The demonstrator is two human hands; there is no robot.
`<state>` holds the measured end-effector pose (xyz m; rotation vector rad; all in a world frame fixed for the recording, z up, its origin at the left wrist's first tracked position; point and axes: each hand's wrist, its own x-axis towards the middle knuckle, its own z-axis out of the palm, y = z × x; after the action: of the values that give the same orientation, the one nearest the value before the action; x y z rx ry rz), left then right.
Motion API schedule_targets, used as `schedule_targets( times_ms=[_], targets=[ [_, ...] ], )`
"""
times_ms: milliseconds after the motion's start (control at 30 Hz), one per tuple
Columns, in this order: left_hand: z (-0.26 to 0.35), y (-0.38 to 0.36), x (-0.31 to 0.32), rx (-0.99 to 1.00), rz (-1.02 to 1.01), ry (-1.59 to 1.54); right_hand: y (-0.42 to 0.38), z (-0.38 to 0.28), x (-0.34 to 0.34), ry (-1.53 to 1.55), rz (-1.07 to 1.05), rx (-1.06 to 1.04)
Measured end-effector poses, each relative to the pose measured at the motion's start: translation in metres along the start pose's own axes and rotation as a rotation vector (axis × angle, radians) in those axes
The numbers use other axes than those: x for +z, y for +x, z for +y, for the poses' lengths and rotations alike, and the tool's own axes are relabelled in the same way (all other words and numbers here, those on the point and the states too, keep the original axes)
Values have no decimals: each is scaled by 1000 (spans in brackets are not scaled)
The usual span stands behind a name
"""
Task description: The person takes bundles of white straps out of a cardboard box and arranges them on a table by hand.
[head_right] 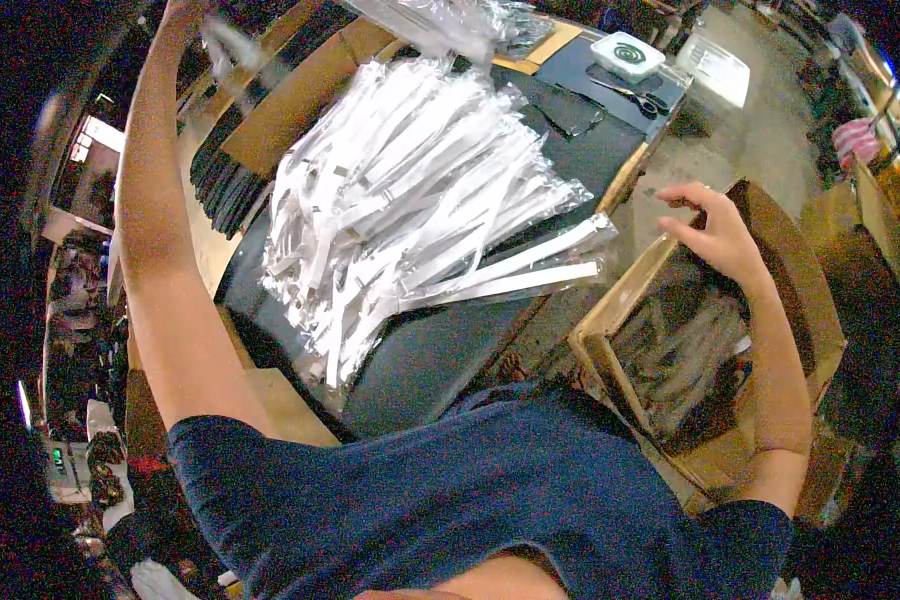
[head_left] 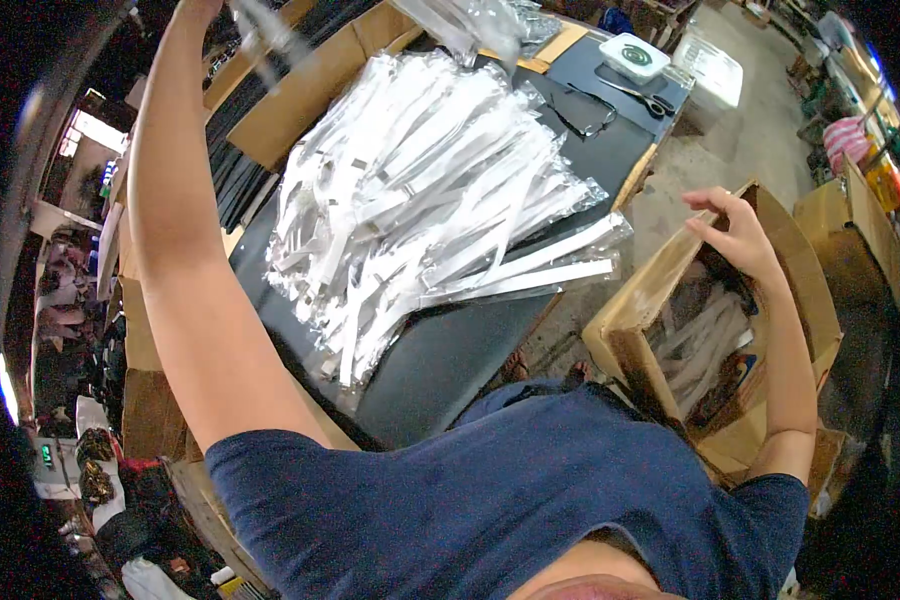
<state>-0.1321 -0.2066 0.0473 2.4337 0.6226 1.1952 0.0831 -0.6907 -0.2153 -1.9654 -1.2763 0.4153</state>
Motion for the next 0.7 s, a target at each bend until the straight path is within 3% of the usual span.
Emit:
schedule_targets(
  times_ms=[33, 67, 100, 133, 200, 233, 267, 300, 367, 400, 467, 500, 533, 633, 667, 700],
  targets=[
    [-9, -15, -7, -15, -60, 18, 0, -2, 2, -33, -7, -15],
    [-58, -8, -16, 177, -134, 57, 0, -3, 3, -66, -14, -28],
    [-139, 3, -27, -11, -168, -154, 1, -1, 6, -72, -12, -60],
    [-144, -14, -25, 160, -218, 403, 1, 0, 7, -72, -11, -62],
    [-193, -56, -21, 130, -306, 358, 1, 0, 11, -181, -52, -125],
    [-218, -84, -14, 8, -338, 229, 1, -5, 13, -190, -84, -83],
    [-211, -122, -12, 85, -340, 380, 0, -9, 14, -187, -83, -81],
    [-229, -144, -8, -95, -444, 509, -1, -13, 16, -246, -70, -94],
    [-289, -199, -3, -121, -478, 484, -2, -12, 19, -302, -54, -99],
    [-297, -221, 4, -239, -528, 560, -2, -10, 19, -324, -47, -95],
    [-293, -259, 12, -341, -498, 476, 0, -7, 20, -349, -38, -69],
    [-312, -273, 17, -215, -459, 400, 3, -5, 22, -298, 6, -107],
    [-303, -283, 23, -406, -468, 400, 2, -1, 20, -257, 55, -128],
    [-301, -302, 25, -328, -565, 193, -2, 11, 3, -304, 190, -179],
    [-344, -313, 25, -562, -561, -26, -6, 12, -6, -346, 244, -208],
    [-373, -318, 24, -494, -579, 44, -13, 12, -13, -335, 315, -101]
  ],
)
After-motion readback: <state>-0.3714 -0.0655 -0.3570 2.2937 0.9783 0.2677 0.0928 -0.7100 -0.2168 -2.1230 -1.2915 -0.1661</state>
